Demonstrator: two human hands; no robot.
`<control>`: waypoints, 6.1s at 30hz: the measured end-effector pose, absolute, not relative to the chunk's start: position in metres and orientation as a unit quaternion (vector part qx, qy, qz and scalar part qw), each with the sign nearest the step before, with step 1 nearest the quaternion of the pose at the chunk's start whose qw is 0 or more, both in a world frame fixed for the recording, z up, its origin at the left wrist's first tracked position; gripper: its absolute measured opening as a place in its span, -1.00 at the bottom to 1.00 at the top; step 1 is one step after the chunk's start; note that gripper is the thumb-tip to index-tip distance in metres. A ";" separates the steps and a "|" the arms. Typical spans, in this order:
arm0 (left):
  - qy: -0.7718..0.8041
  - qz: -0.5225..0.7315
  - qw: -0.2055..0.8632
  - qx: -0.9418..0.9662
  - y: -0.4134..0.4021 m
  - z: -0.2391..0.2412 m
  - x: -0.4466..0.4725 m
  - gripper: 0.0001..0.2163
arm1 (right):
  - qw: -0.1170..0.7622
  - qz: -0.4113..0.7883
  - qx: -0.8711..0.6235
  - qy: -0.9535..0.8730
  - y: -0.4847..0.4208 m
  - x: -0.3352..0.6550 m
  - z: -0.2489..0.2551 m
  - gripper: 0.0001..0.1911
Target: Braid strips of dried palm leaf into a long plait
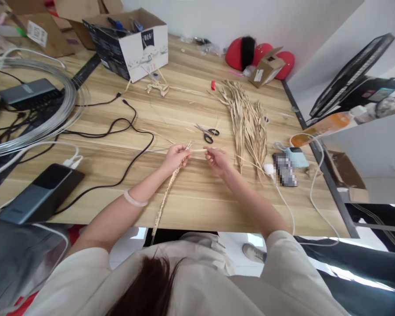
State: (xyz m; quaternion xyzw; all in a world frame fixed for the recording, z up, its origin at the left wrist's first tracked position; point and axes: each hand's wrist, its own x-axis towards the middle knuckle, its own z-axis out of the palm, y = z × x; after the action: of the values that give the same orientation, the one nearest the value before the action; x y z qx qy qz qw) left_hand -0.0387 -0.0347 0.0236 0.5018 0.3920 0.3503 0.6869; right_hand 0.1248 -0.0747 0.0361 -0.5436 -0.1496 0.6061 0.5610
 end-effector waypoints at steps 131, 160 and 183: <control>0.472 0.303 0.670 0.487 -0.023 0.023 -0.012 -0.73 | 0.671 0.551 -0.426 -0.252 -0.067 0.155 0.004 -0.59; 0.467 0.308 0.669 0.490 -0.022 0.019 -0.013 -0.72 | 0.661 0.547 -0.452 -0.243 -0.069 0.155 0.004 -0.69; 0.471 0.307 0.666 0.490 -0.023 0.021 -0.013 -0.71 | 0.605 0.664 -0.373 -0.232 -0.071 0.153 0.009 -0.70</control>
State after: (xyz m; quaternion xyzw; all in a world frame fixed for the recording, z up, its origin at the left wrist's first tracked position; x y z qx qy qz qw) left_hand -0.0134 -0.0232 0.0210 0.4905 0.4714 0.3070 0.6655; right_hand 0.1534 -0.0712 0.0088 -0.3729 -0.2324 0.6640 0.6050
